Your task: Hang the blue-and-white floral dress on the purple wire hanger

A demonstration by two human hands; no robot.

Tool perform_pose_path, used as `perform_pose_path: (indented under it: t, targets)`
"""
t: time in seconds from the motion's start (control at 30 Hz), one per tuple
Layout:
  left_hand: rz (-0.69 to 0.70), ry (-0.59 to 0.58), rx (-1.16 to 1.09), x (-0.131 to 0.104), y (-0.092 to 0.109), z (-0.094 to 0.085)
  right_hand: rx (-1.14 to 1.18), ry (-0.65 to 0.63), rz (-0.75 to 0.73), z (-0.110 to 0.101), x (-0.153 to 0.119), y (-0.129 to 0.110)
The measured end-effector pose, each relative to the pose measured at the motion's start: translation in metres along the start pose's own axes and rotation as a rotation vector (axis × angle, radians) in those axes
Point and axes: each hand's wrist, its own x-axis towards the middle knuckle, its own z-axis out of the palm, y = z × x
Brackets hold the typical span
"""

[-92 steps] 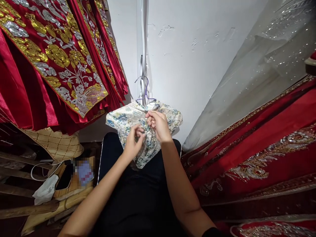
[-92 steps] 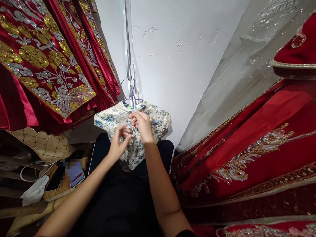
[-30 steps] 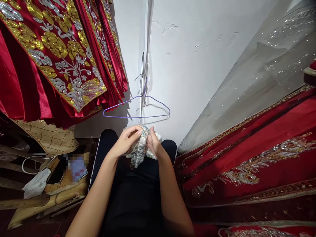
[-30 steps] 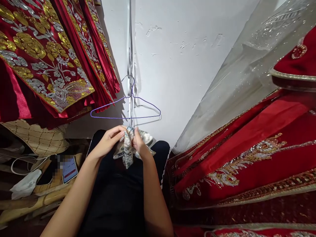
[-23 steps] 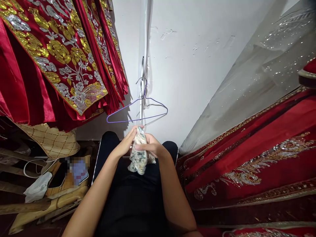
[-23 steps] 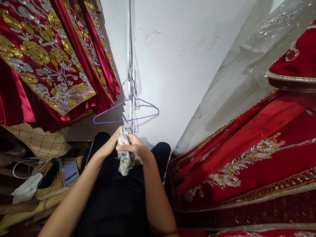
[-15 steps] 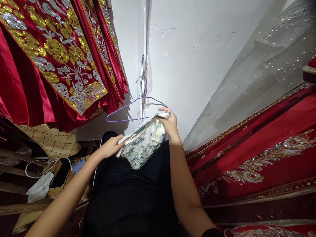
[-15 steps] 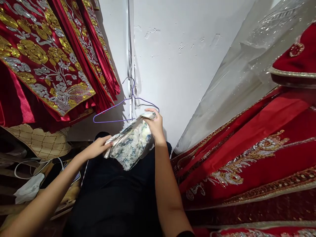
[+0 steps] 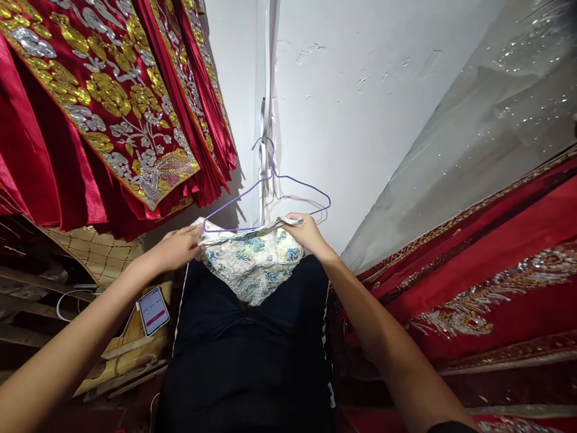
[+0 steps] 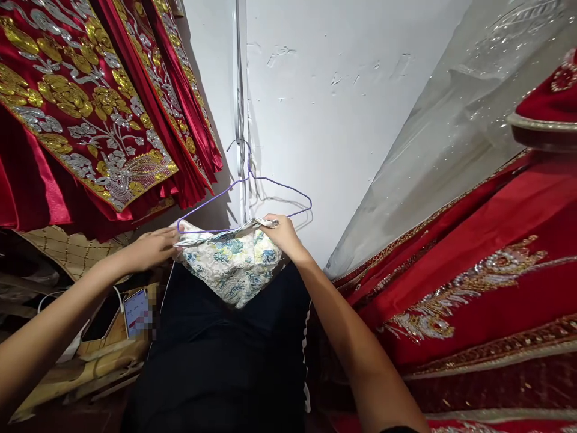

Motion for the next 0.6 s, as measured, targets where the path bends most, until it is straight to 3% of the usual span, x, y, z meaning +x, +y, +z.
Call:
perform_pose_path:
  t: [0.13,0.27,0.43,0.53,0.6]
  targets:
    - [0.016,0.243,0.084,0.001,0.017,-0.027,0.002,0.053,0.044,-0.003,-0.005,-0.006]
    - [0.281,0.484,-0.029,0.013,0.039,-0.053,0.028,0.080,0.068,0.012,-0.014,-0.014]
    - [0.435,0.460,-0.275,0.046,0.051,-0.063,0.098,-0.050,0.066,0.033,-0.023,-0.034]
    - [0.366,0.547,-0.494,0.060,0.046,-0.055,0.087,-0.061,0.006,0.021,-0.028,-0.042]
    - [0.324,0.555,-0.547,0.065,0.039,-0.051,0.063,0.049,-0.027,0.002,-0.034,-0.044]
